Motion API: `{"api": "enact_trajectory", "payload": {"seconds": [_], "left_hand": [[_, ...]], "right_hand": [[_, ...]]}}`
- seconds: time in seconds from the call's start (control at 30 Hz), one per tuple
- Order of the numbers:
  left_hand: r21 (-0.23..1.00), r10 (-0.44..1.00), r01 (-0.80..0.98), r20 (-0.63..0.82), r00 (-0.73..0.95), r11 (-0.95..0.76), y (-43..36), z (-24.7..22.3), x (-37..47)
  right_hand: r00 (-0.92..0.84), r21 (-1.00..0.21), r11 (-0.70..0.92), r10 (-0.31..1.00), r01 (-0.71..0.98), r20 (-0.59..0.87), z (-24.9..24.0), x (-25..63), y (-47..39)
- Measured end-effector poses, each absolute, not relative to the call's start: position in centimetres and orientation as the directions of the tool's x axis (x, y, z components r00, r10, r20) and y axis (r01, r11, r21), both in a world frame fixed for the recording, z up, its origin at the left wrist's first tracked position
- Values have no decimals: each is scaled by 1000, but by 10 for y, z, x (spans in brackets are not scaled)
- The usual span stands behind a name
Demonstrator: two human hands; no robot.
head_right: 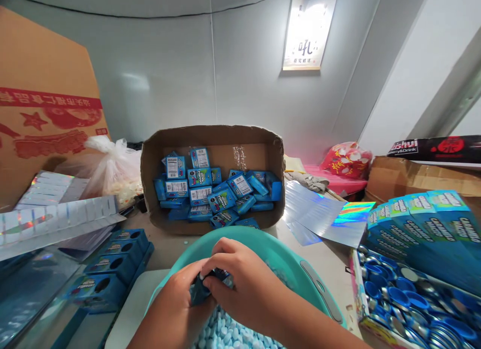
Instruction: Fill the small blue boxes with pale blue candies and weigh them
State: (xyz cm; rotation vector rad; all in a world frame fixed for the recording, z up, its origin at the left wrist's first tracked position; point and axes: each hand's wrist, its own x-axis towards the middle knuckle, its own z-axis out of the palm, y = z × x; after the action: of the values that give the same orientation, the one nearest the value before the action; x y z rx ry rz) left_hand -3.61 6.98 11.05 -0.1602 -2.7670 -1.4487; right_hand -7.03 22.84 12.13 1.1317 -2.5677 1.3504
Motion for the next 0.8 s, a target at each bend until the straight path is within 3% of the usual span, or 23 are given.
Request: {"api": "enact_trajectory", "payload": {"seconds": [0.6,0.8], "left_hand": [[846,132,102,38,-991,524,65,107,-32],[824,76,79,44,-996,561,61,98,-31]], "right_hand": [[-769,-739,369,-561,-564,307,128,-70,229],[-765,-751,301,-510,-588,393,128,-71,231]]}}
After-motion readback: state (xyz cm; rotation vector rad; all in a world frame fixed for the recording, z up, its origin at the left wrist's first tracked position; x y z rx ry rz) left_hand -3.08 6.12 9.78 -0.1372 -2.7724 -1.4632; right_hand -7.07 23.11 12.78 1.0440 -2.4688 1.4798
